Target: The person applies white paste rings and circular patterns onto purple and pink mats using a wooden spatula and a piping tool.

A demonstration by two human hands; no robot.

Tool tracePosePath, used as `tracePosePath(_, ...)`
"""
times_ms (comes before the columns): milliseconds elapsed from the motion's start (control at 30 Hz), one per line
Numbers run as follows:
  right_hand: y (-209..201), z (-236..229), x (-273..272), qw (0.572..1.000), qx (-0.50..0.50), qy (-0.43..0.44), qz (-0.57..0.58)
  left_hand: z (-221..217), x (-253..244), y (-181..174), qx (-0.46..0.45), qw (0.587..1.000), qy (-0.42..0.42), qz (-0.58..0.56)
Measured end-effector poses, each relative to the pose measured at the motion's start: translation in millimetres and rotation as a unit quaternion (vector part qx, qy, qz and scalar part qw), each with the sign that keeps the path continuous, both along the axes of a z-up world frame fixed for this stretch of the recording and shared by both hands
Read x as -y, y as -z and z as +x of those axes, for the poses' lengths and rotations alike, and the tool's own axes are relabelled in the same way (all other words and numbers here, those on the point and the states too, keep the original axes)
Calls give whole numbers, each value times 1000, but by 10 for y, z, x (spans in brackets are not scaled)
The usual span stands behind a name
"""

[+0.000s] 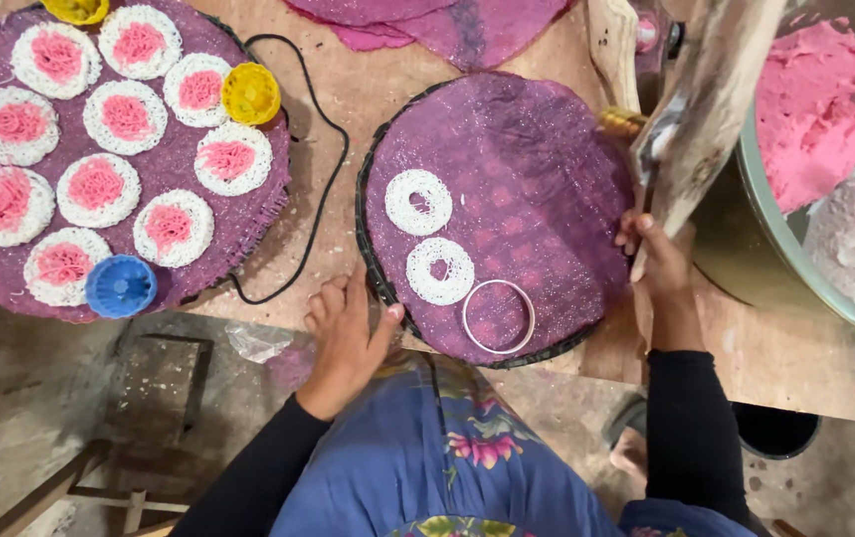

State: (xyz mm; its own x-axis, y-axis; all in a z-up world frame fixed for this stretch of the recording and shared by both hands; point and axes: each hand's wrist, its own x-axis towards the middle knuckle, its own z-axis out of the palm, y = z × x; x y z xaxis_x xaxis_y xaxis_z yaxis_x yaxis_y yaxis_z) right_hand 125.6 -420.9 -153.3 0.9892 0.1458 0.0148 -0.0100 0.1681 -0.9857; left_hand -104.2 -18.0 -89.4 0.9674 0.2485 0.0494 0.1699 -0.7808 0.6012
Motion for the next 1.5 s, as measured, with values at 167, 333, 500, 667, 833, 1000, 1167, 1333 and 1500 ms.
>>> tracePosePath(167, -91, -296, -12, 999, 33, -30, 22, 276, -112, 365, 27, 994, -38, -99)
tracePosePath(333, -202, -843, 136, 997, 36, -39, 63, 873, -388, 691, 45, 993, -45, -97)
tracePosePath(500, -168, -1466, 215, 990, 41, -50, 124, 1609, -339, 386, 21, 997, -25, -72)
tracePosePath(667, -587, -1735, 313, 982, -44, -15, -183, 1724, 111, -533, 220, 957, 92, -162)
tracePosePath(833, -1139, -1509, -9, 953, -50, -225, -197, 1640, 320, -1236, 237, 698, 298, -607)
tracePosePath(1000, -1506, -1071, -364, 891, -150, -410, -124, 1758, 43, -1293, 146, 456, 389, -787)
tracePosePath(1167, -1450, -816, -620, 852, -171, -424, -256, 1650, -47, -895, 142, 420, 323, -836)
tracePosePath(1333, -1286, -786, -793, 830, -142, -378, -386, 1546, -169, -629, 137, 406, 255, -867)
tracePosePath(1500, -1171, -794, -807, 808, -108, -339, -470, 1531, -245, -554, 152, 424, 263, -853)
